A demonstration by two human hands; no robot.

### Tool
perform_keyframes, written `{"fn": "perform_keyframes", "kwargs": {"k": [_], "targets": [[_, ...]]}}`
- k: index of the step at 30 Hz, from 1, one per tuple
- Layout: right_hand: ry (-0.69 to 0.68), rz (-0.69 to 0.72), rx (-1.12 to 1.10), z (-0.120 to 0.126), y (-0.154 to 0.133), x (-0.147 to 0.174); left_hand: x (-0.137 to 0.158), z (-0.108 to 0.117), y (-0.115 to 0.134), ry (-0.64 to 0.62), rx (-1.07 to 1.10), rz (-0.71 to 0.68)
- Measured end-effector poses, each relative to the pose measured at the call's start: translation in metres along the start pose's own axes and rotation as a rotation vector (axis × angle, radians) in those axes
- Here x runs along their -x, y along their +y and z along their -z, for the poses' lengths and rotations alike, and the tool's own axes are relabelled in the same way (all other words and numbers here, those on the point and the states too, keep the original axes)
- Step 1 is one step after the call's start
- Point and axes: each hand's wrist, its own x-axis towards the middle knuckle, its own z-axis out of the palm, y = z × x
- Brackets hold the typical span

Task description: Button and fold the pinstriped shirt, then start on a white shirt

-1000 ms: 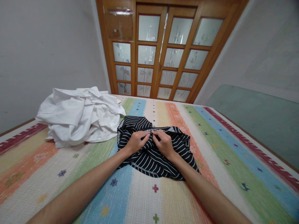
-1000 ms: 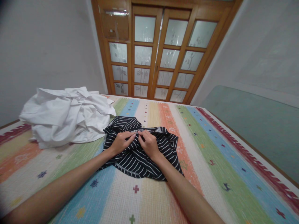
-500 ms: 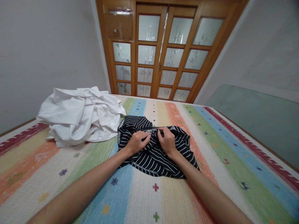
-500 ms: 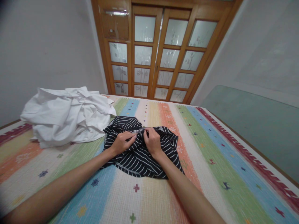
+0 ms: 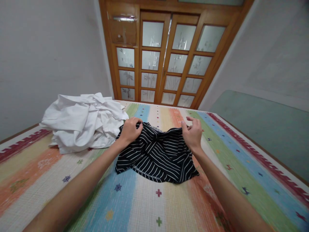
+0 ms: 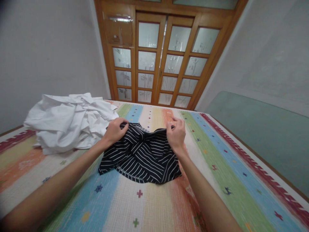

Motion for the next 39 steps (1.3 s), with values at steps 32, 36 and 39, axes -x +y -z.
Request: {"fn": "perform_keyframes", "kwargs": {"k": [32, 36, 39], "targets": [[-0.764, -0.557, -0.797, -0.031, -0.037, 0.079, 0.054, -0.044, 0.022, -0.324, 0.298, -0.118], [-0.751, -0.524, -0.767, -0.037, -0.034, 0.086, 0.058, -0.045, 0.022, -0.293, 0.345, -0.072], [-0.746, -0.465, -0.72, -0.04, -0.029, 0.09, 0.06, -0.046, 0.021, -0.284, 0.375, -0.048]]}}
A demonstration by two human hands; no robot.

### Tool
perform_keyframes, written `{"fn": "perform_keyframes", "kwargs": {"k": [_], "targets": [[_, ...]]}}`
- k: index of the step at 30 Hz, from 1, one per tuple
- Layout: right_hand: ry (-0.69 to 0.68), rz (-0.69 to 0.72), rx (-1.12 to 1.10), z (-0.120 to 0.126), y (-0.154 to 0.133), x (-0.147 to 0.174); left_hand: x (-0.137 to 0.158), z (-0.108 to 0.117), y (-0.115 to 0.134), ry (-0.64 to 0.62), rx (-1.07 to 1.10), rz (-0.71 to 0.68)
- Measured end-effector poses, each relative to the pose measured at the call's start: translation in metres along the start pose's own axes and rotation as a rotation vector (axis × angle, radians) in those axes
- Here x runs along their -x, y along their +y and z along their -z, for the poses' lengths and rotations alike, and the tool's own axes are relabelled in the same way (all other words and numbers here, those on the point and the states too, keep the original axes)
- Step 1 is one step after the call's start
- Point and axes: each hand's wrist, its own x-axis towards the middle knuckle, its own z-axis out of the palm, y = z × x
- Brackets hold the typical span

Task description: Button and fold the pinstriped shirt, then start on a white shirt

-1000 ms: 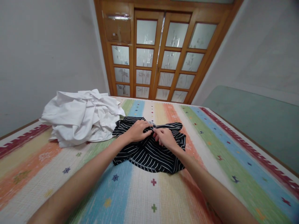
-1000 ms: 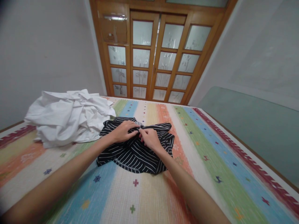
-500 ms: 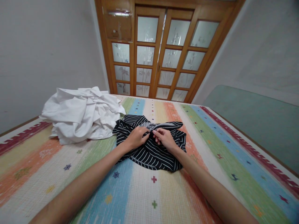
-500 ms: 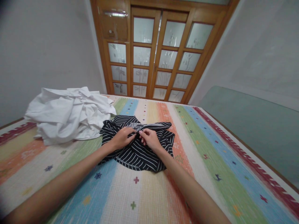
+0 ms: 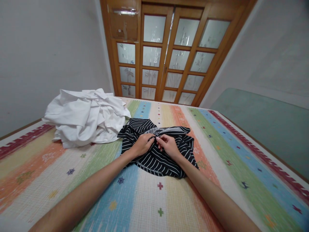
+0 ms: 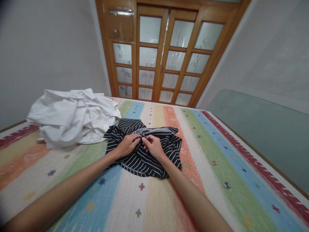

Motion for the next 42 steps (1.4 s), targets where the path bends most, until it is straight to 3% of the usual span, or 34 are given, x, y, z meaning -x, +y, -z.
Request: {"fn": "perform_keyframes", "kwargs": {"k": [7, 17, 21, 26, 28, 30, 36, 38, 42], "targets": [[0.029, 0.075, 0.122, 0.001, 0.008, 0.002, 0.0, 0.003, 0.004, -0.031, 0.058, 0.042], [0.03, 0.023, 0.127, 0.005, 0.013, 0.001, -0.003, 0.011, 0.012, -0.021, 0.286, 0.131], [0.175, -0.002, 0.147, 0.019, 0.007, -0.004, -0.012, 0.033, 0.025, 0.001, 0.292, 0.148], [0.503, 0.039, -0.041, 0.045, -0.021, -0.013, -0.017, 0.062, 0.021, 0.282, 0.243, 0.234], [0.549, 0.037, -0.157, 0.046, -0.034, -0.012, -0.017, 0.066, 0.017, 0.338, 0.211, 0.245], [0.476, -0.003, -0.236, 0.038, -0.045, -0.008, -0.016, 0.065, 0.017, 0.372, 0.172, 0.228], [0.005, -0.351, -0.186, -0.001, -0.057, 0.004, -0.014, 0.057, 0.041, 0.392, 0.127, 0.076], [0.001, -0.368, -0.208, -0.009, -0.055, 0.003, -0.012, 0.059, 0.049, 0.365, 0.131, 0.038], [0.148, -0.273, -0.283, -0.011, -0.049, -0.004, -0.007, 0.069, 0.05, 0.269, 0.179, 0.052]]}}
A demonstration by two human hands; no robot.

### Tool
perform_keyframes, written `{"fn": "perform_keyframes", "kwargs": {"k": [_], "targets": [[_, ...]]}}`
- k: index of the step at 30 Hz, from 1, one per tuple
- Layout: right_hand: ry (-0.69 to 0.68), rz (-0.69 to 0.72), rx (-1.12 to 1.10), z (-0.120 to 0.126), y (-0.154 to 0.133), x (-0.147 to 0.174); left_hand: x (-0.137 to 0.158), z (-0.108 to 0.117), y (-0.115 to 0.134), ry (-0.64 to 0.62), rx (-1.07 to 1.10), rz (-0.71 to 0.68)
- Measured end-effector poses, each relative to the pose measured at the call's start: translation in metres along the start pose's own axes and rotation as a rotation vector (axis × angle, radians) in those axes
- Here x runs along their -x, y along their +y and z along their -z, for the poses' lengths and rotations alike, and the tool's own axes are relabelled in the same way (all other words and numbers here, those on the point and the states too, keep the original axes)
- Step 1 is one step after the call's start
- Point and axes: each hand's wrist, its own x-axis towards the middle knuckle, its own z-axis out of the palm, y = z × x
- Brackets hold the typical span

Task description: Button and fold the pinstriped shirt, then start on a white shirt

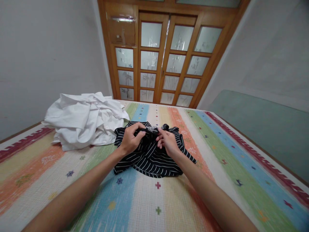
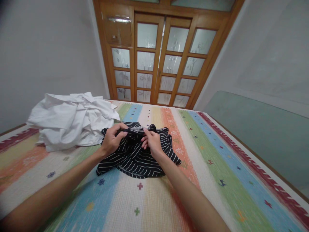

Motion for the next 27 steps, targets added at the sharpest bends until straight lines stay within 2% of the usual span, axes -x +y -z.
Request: {"fn": "perform_keyframes", "kwargs": {"k": [2, 5, 8, 10, 13, 16, 21, 27], "targets": [[-0.009, 0.002, -0.001, 0.002, 0.002, -0.003, -0.001, 0.007, -0.003, -0.098, 0.024, 0.044], [-0.06, 0.013, 0.002, 0.005, 0.005, -0.003, -0.004, 0.012, -0.007, -0.318, 0.025, 0.102], [-0.079, 0.112, -0.023, 0.008, 0.009, -0.002, -0.005, 0.005, -0.008, -0.451, -0.158, 0.146], [-0.092, 0.171, -0.029, 0.01, 0.011, -0.002, -0.003, -0.004, -0.008, -0.455, -0.271, 0.125], [-0.113, 0.222, -0.02, 0.012, 0.012, 0.001, 0.0, -0.018, -0.012, -0.452, -0.289, 0.067], [-0.105, 0.27, 0.022, 0.016, 0.012, 0.004, 0.002, -0.026, -0.018, -0.435, -0.197, 0.051], [-0.038, 0.313, 0.145, 0.026, 0.017, 0.006, 0.004, -0.032, -0.027, -0.318, 0.016, 0.107], [-0.052, 0.382, 0.286, 0.027, 0.023, 0.008, 0.01, -0.04, -0.028, -0.3, 0.08, 0.162]]}}
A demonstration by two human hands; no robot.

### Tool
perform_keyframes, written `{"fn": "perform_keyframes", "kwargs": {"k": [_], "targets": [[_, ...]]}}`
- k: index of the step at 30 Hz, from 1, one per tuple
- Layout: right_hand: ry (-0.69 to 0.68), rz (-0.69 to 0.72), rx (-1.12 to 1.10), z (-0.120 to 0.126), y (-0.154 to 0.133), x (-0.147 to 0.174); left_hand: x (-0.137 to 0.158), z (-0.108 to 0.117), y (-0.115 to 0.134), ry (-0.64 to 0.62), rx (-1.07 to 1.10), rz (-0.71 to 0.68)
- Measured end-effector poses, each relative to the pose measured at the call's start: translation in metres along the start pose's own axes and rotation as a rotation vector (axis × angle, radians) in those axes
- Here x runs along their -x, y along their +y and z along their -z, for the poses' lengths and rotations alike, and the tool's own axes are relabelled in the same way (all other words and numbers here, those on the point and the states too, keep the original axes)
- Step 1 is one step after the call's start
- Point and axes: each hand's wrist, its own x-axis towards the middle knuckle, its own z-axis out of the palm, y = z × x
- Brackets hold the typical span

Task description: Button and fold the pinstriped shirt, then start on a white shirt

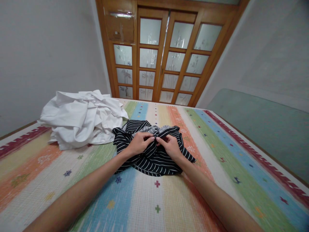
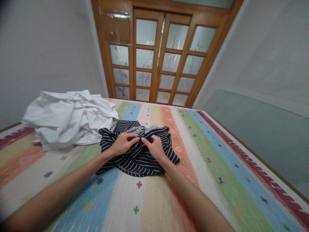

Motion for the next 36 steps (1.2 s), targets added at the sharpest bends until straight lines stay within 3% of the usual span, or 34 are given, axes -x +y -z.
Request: {"fn": "perform_keyframes", "kwargs": {"k": [6, 9, 11, 13, 16, 19, 22, 25, 30, 36], "targets": [[0.187, 0.039, 0.159, 0.005, 0.011, -0.01, 0.003, 0.008, 0.01, -0.057, 0.015, 0.006], [0.381, -0.13, -0.035, 0.018, 0.009, -0.025, 0.002, 0.028, 0.015, 0.001, 0.01, 0.045], [0.532, -0.225, -0.218, 0.027, 0.001, -0.032, 0.0, 0.043, 0.016, 0.104, 0.047, 0.083], [0.591, -0.267, -0.365, 0.03, -0.01, -0.034, -0.002, 0.054, 0.016, 0.21, 0.102, 0.12], [0.382, -0.341, -0.449, 0.021, -0.028, -0.025, -0.004, 0.056, 0.02, 0.281, 0.16, 0.165], [0.04, -0.41, -0.35, 0.001, -0.038, -0.013, -0.004, 0.045, 0.032, 0.246, 0.177, 0.162], [-0.121, -0.465, -0.238, -0.016, -0.038, -0.008, -0.003, 0.035, 0.046, 0.2, 0.163, 0.113], [-0.063, -0.477, -0.281, -0.021, -0.033, -0.011, 0.0, 0.034, 0.052, 0.176, 0.123, 0.057], [0.157, -0.342, -0.407, -0.016, -0.028, -0.015, 0.003, 0.047, 0.047, 0.101, -0.096, -0.037], [0.063, -0.273, -0.326, -0.017, -0.032, -0.009, 0.002, 0.05, 0.045, -0.069, -0.333, 0.021]]}}
